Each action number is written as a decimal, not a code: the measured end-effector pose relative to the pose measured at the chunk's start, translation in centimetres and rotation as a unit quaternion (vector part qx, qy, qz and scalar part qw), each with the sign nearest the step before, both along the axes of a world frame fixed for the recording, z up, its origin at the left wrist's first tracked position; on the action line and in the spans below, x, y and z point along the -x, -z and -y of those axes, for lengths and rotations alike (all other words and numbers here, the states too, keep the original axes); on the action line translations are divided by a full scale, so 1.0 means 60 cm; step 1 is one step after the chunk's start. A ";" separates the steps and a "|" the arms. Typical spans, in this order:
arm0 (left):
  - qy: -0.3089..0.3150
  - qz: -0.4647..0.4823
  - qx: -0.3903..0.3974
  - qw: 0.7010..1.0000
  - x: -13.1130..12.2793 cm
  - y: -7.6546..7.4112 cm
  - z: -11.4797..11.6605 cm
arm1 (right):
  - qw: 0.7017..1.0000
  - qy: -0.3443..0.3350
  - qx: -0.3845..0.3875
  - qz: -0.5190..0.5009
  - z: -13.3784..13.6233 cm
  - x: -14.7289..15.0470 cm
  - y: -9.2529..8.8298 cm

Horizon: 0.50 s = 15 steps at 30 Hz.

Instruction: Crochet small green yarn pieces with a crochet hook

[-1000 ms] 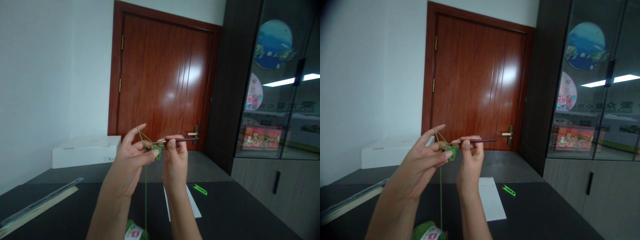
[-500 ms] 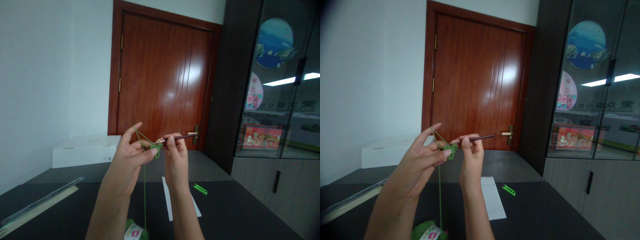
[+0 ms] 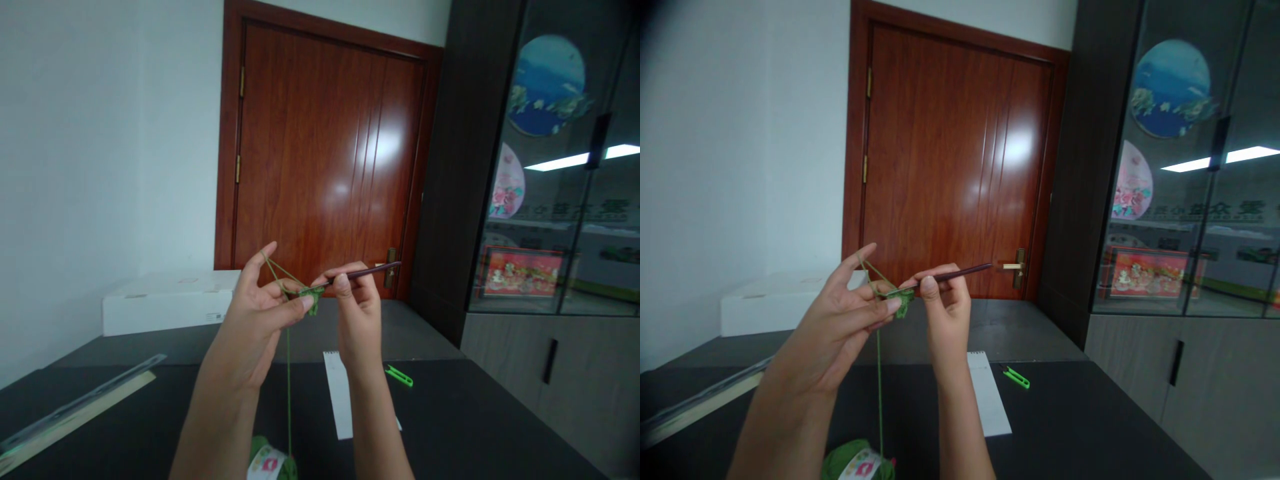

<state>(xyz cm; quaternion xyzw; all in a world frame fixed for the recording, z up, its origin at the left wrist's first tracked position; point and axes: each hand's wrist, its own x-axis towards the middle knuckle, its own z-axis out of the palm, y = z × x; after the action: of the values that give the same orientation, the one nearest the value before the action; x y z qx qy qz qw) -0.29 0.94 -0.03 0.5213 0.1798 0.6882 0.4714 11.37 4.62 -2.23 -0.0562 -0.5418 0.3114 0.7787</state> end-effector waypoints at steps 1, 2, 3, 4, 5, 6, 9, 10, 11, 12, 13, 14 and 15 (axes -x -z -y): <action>0.000 0.000 0.000 1.000 0.000 0.000 -0.001 | 1.000 0.003 -0.008 0.004 0.001 -0.001 0.000; 0.001 -0.001 0.000 1.000 0.001 0.001 -0.001 | 1.000 0.006 -0.016 0.008 0.002 -0.003 -0.001; 0.001 -0.002 0.000 1.000 0.001 0.001 -0.001 | 1.000 0.009 -0.025 0.014 0.004 -0.004 -0.001; 0.001 -0.004 -0.001 1.000 0.001 0.001 0.000 | 0.999 0.013 -0.033 0.020 0.005 -0.006 -0.002; 0.002 -0.006 -0.002 1.000 0.001 0.001 0.000 | 0.999 0.019 -0.041 0.026 0.007 -0.007 -0.002; 0.002 -0.008 -0.003 1.000 0.001 0.000 0.001 | 0.998 0.026 -0.046 0.033 0.009 -0.009 -0.002; 0.004 -0.014 -0.006 1.000 0.001 -0.001 0.003 | 0.996 0.050 -0.055 0.049 0.013 -0.011 -0.003; 0.005 -0.014 -0.007 1.000 0.001 -0.001 0.004 | 0.996 0.053 -0.056 0.051 0.013 -0.011 -0.002; 0.006 -0.014 -0.006 1.000 0.001 -0.002 0.005 | 0.996 0.052 -0.056 0.051 0.013 -0.011 -0.002; 0.007 -0.014 -0.006 1.000 0.001 -0.002 0.006 | 0.996 0.046 -0.056 0.046 0.012 -0.010 -0.001; 0.009 -0.016 -0.007 1.000 0.001 -0.002 0.006 | 0.997 0.037 -0.053 0.039 0.011 -0.008 -0.001; 0.011 -0.017 -0.008 1.000 0.001 -0.002 0.006 | 0.998 0.025 -0.049 0.031 0.009 -0.007 0.000; 0.011 -0.019 -0.010 1.000 0.000 -0.002 0.006 | 0.999 0.012 -0.042 0.022 0.007 -0.005 0.000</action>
<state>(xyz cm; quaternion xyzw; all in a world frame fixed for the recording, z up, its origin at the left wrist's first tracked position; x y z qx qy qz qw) -0.32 0.58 0.12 0.5410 0.1760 0.6747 0.4702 11.65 4.22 -2.23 -0.0369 -0.5710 0.2777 0.7717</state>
